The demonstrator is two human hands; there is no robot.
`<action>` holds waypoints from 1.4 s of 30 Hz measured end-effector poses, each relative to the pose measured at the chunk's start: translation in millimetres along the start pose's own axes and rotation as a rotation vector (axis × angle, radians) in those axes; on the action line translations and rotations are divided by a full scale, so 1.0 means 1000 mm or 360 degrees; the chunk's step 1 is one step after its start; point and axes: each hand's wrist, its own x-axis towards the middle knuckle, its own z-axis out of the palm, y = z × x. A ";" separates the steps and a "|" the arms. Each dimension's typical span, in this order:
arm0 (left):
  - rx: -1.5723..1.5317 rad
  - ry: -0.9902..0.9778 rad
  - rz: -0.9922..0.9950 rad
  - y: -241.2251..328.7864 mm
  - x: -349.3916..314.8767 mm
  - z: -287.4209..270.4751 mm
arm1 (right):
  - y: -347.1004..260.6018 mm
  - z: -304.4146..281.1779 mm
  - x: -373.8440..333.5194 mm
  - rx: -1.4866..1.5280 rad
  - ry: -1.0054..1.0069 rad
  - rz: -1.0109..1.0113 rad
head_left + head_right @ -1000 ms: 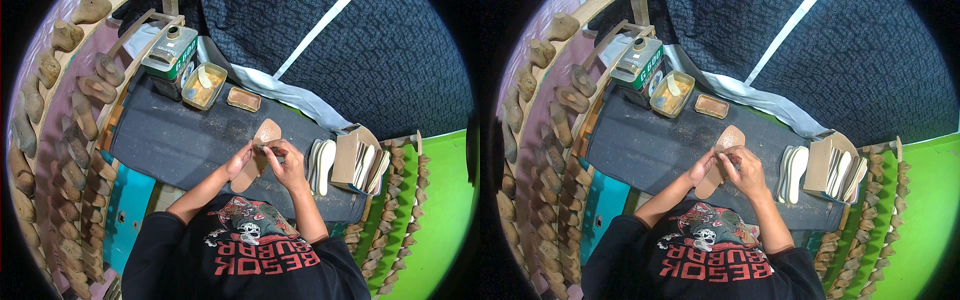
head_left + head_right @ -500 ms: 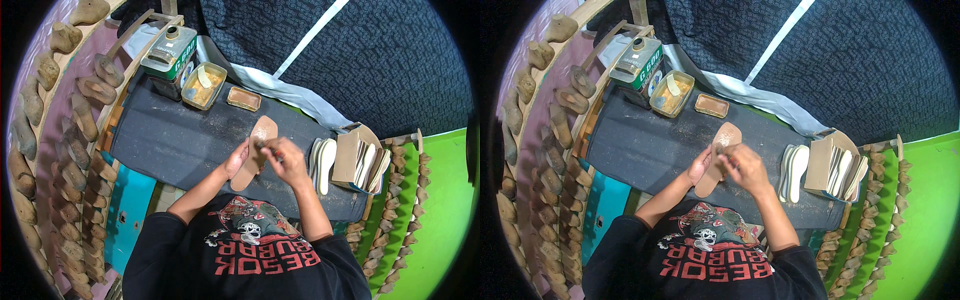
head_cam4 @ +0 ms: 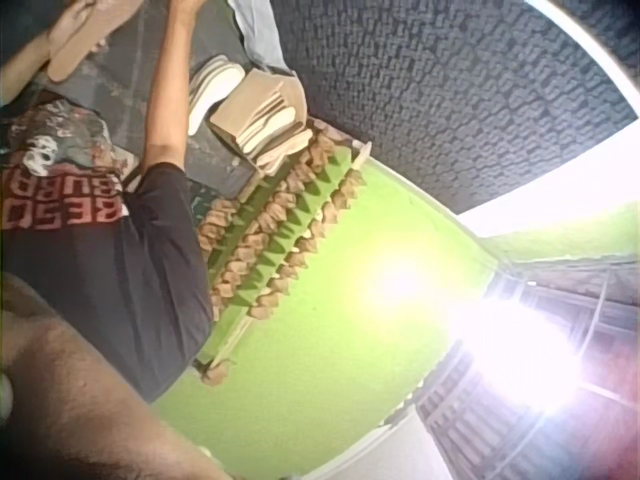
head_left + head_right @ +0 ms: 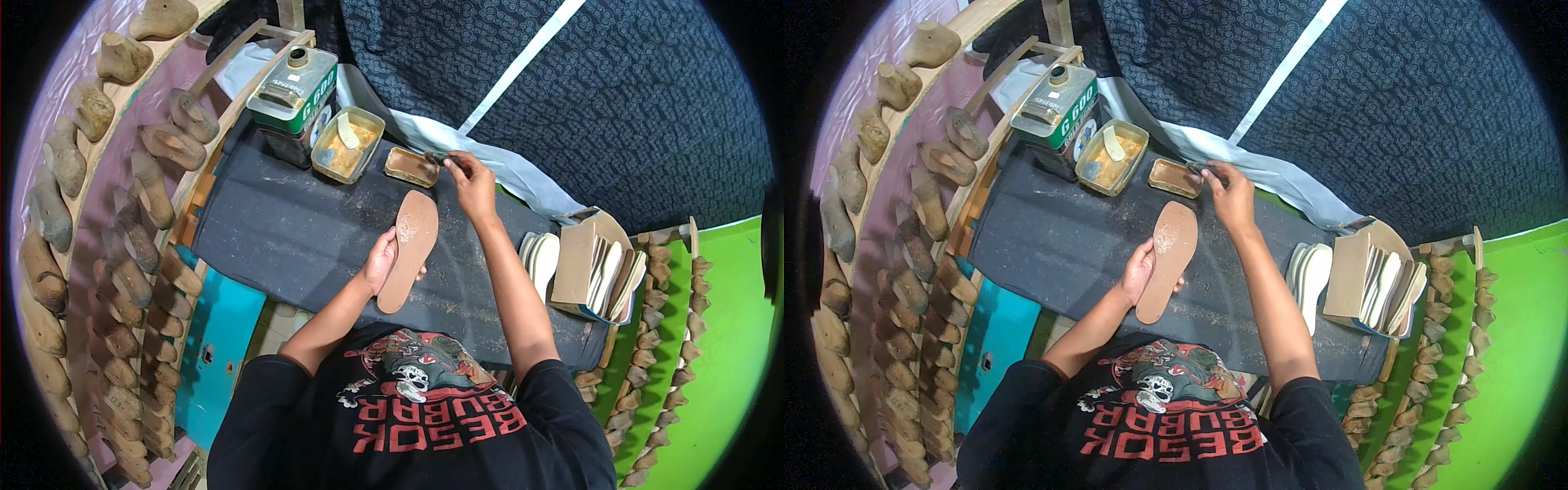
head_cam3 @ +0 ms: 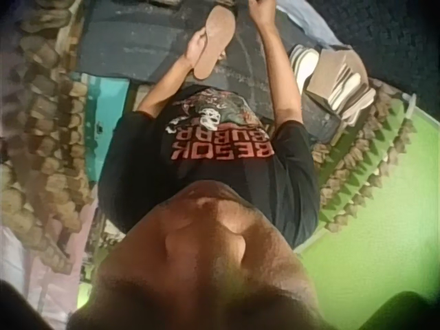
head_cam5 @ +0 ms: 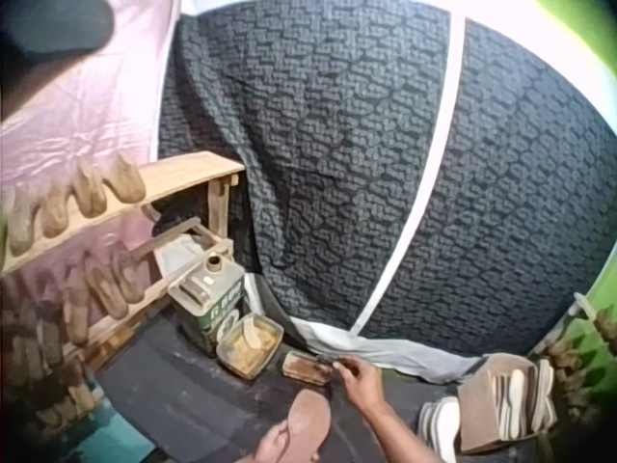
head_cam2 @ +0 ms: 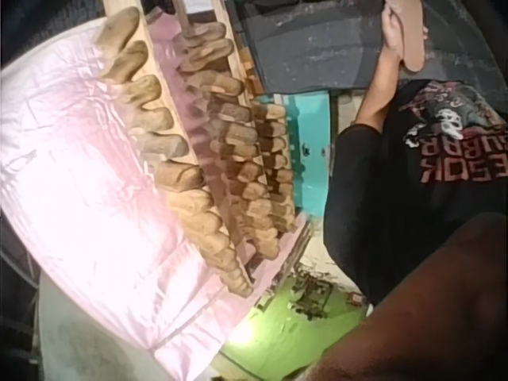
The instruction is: The person applies adhesive to shoe soles using a brush, washes soles in a basin, sorts insoles from a box, and applies adhesive to another sole with a brush.
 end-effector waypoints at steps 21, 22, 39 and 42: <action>0.0185 0.0119 0.0222 0.022 0.003 0.008 | -0.012 -0.032 -0.028 0.0896 0.0143 0.0122; 0.0174 0.0070 0.0208 0.023 0.006 0.013 | -0.026 -0.042 -0.038 0.0883 0.0137 0.0081; 0.0318 -0.0015 0.0175 0.016 0.015 0.071 | -0.100 -0.123 -0.112 -0.0208 -0.0717 -0.0877; 0.0275 -0.0217 0.0150 0.012 0.014 0.061 | -0.100 -0.129 -0.099 -0.0242 -0.0639 -0.0801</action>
